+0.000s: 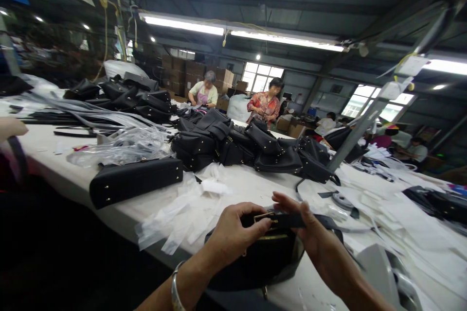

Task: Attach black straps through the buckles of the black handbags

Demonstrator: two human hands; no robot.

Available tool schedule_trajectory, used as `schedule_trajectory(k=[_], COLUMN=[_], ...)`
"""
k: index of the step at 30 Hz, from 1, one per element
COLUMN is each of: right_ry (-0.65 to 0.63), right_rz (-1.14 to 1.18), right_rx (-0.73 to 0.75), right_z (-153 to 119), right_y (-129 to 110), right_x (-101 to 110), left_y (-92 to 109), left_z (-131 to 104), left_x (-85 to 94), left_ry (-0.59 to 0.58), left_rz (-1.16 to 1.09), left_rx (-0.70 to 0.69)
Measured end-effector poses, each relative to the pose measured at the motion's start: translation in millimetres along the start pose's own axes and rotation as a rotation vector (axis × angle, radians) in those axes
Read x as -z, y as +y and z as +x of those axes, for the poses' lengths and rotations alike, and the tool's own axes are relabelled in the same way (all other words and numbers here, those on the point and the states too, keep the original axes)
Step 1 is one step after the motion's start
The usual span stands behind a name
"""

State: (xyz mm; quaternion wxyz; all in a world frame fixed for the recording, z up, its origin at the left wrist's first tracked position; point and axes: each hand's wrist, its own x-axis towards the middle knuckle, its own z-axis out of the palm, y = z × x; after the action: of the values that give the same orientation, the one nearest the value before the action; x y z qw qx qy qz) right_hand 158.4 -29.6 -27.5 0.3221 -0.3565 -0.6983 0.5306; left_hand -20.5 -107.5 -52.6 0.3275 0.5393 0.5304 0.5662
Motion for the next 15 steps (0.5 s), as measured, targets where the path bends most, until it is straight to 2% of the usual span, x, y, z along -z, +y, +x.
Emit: schedule_trajectory(k=[4, 9, 15], right_ry=[0.127, 0.098, 0.104], right_rz=[-0.12, -0.302, -0.37], right_rx=[-0.015, 0.06, 0.144], right_z=[-4.3, -6.7, -2.6], right_y=[-3.9, -10.2, -10.9], right_x=[9.8, 7.1, -1.8], left_y=[-2.1, -6.4, -5.1], left_z=[2.0, 2.4, 0.4], left_x=[-3.2, -8.6, -7.7], left_ry=[0.039, 0.043, 0.001], left_rz=[-0.005, -0.018, 0.011], left_rx=[0.031, -0.019, -0.018])
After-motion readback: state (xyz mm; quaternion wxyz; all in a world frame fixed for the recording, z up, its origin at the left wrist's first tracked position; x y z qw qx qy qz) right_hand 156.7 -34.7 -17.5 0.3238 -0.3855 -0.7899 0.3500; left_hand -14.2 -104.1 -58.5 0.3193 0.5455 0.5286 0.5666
